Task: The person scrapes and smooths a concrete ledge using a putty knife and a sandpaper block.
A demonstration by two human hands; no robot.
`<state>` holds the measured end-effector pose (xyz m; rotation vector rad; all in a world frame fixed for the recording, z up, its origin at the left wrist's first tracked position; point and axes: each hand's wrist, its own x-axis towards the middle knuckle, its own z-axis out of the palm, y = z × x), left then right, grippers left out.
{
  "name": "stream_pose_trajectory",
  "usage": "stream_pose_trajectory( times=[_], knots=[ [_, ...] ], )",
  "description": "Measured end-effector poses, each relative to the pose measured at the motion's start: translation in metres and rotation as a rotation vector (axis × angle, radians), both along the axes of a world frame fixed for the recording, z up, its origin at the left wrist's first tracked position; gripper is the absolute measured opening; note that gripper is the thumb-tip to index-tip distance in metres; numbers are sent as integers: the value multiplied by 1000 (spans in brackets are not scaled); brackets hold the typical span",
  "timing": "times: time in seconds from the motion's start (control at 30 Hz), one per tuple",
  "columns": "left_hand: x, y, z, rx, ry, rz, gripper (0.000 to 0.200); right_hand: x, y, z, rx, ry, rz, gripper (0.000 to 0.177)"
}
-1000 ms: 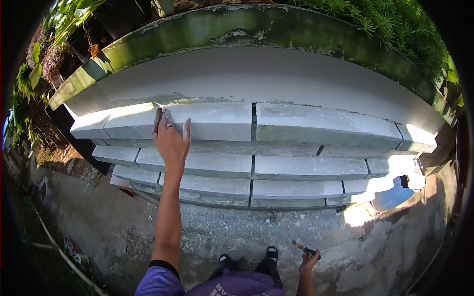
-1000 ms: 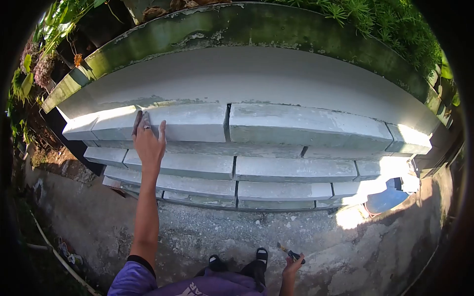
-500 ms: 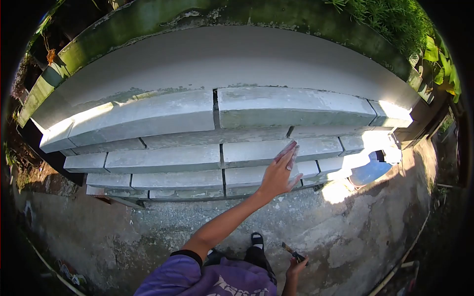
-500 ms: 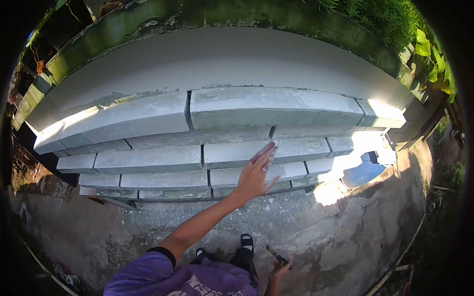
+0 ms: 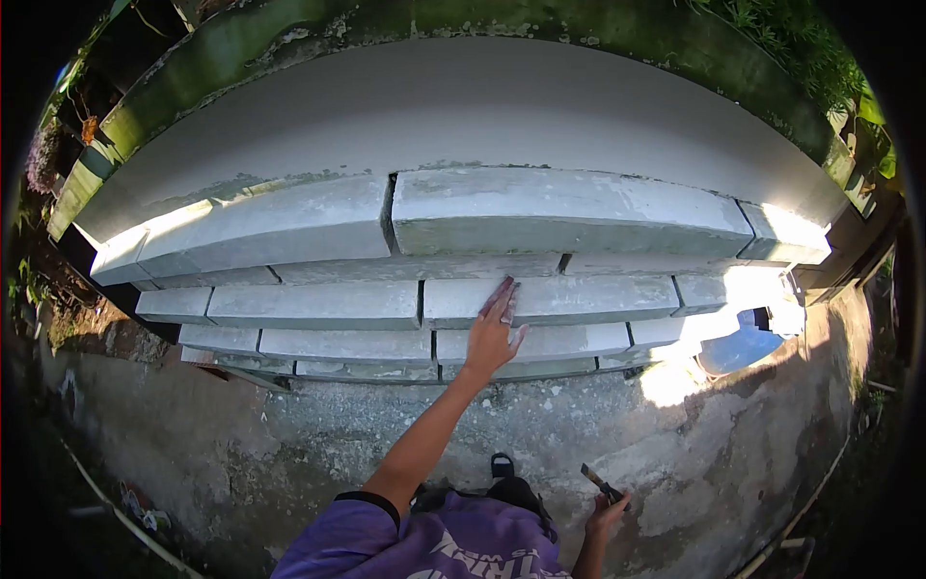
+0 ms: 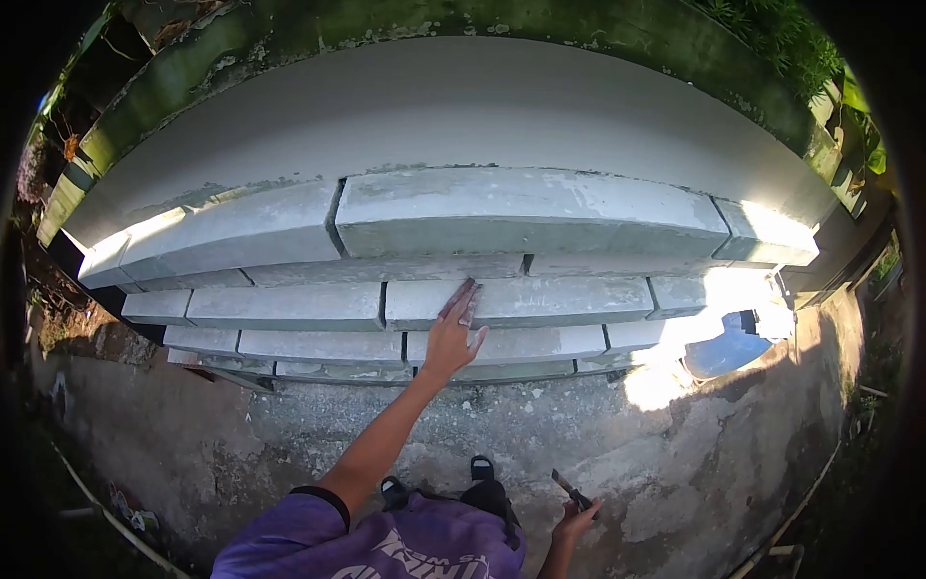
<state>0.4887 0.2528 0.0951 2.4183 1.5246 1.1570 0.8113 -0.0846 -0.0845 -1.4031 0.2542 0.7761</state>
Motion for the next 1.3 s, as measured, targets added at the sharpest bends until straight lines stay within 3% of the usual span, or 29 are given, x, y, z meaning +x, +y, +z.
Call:
stream_pose_trajectory(
  times=[0.13, 0.3, 0.4, 0.53, 0.63, 0.93, 1.13, 1.23, 1.3],
  knots=[
    [-63, -11, 3, 9, 36, 103, 68, 14, 42, -10, 76, -68, 124, 37],
    [-127, -34, 9, 23, 103, 194, 74, -8, 86, 19, 133, -58, 184, 38],
    [-160, -50, 14, 39, 88, 214, 74, -27, 86, 15, 146, -9, 184, 38],
    [-227, -57, 7, 164, 56, 549, 74, -57, 61, 7, 137, -16, 160, 39],
    [-244, -50, -9, 105, 125, 623, 75, -69, 28, -7, 91, 27, 138, 39],
    [-119, -28, -1, 95, 27, 512, 90, -102, -82, -25, 42, -54, -21, 37],
    [-51, -20, -10, -53, -67, 530, 94, -100, -125, -32, -28, 68, -223, 45],
    [-17, -27, -4, -46, -165, 379, 94, -106, -135, -44, -76, -324, -15, 44],
    [7, -33, 11, -25, -188, 230, 93, -99, -128, -42, -75, -278, -15, 45]
  ],
)
